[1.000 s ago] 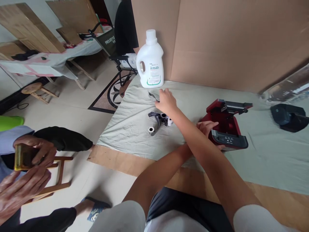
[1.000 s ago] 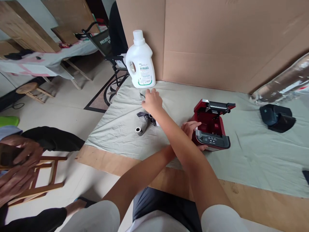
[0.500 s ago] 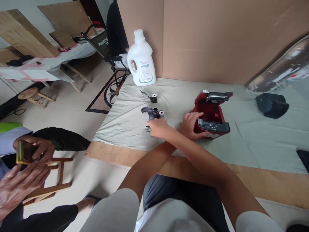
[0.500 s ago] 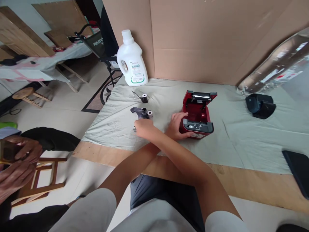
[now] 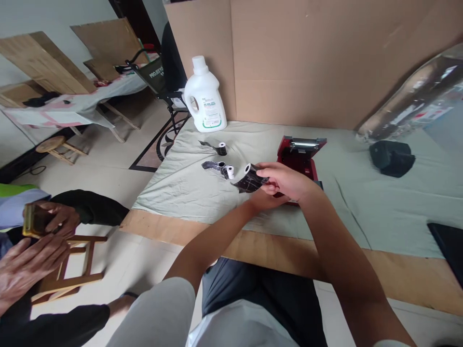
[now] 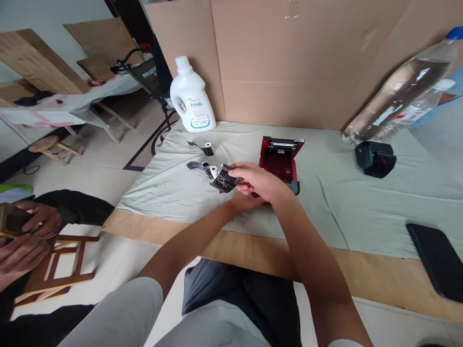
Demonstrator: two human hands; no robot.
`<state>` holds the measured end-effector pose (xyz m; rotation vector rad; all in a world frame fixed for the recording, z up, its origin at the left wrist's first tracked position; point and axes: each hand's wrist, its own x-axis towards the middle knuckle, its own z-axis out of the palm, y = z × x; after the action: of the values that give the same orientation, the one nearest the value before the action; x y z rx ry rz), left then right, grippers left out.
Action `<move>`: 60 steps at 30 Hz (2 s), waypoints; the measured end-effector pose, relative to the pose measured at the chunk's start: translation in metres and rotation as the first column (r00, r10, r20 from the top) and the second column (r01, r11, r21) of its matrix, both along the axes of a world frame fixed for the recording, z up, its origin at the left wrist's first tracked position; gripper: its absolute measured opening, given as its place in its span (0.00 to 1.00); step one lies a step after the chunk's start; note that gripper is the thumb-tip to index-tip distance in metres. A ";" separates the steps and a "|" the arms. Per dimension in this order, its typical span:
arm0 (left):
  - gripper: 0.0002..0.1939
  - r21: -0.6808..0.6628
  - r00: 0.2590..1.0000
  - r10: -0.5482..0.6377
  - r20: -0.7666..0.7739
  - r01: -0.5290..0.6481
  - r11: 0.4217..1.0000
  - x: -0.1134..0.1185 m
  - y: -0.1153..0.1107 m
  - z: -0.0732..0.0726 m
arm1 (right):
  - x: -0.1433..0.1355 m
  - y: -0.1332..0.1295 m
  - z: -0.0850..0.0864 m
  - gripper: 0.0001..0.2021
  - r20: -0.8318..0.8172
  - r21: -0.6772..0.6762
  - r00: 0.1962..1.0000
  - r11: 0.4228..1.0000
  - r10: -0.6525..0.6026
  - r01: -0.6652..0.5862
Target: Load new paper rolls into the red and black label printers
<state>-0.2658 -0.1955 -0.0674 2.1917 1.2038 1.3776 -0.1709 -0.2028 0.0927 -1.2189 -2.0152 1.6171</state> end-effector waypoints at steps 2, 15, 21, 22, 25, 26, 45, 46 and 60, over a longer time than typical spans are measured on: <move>0.23 -0.020 0.993 -0.118 -0.012 0.117 0.993 -0.003 -0.006 0.001 | 0.018 0.005 0.010 0.15 -0.089 -0.038 0.995 0.998 -0.054 0.051; 0.21 0.204 0.972 0.126 -0.198 -0.085 0.975 0.012 -0.028 -0.002 | 0.104 0.062 0.012 0.13 0.412 0.302 0.910 0.948 -0.038 -0.097; 0.17 0.231 0.973 0.054 -0.225 0.000 0.973 0.005 -0.026 -0.001 | 0.105 0.072 -0.009 0.09 0.547 0.334 0.837 0.923 -0.025 -0.191; 0.15 0.242 0.972 0.024 -0.235 0.035 0.970 0.005 -0.026 0.000 | 0.104 0.073 -0.012 0.09 0.564 0.338 0.825 0.921 -0.035 -0.192; 0.11 0.257 0.961 -0.029 -0.274 0.102 0.961 0.006 -0.028 0.004 | 0.096 0.072 -0.017 0.11 0.617 0.353 0.784 0.915 -0.069 -0.197; 0.09 0.252 0.956 -0.031 -0.292 0.108 0.962 0.006 -0.028 0.004 | 0.092 0.071 -0.018 0.12 0.637 0.361 0.766 0.911 -0.086 -0.198; 0.08 0.345 0.966 -0.008 -0.260 0.101 0.933 0.013 -0.031 0.019 | 0.137 0.065 -0.018 0.18 -0.060 0.486 0.747 0.634 -0.662 0.601; 0.08 0.346 0.966 -0.010 -0.260 0.103 0.932 0.013 -0.031 0.020 | 0.133 0.070 -0.025 0.18 -0.192 0.469 0.672 0.534 -0.716 0.703; 0.06 0.276 0.924 -0.040 -0.379 0.155 0.949 0.015 -0.032 0.017 | 0.127 0.045 -0.136 0.32 -0.615 -0.022 0.493 0.639 -0.615 0.769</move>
<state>-0.2506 -0.2276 -0.0508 2.7851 1.0275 1.2065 -0.0444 -0.1577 -0.0431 -1.0563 -1.0505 1.0556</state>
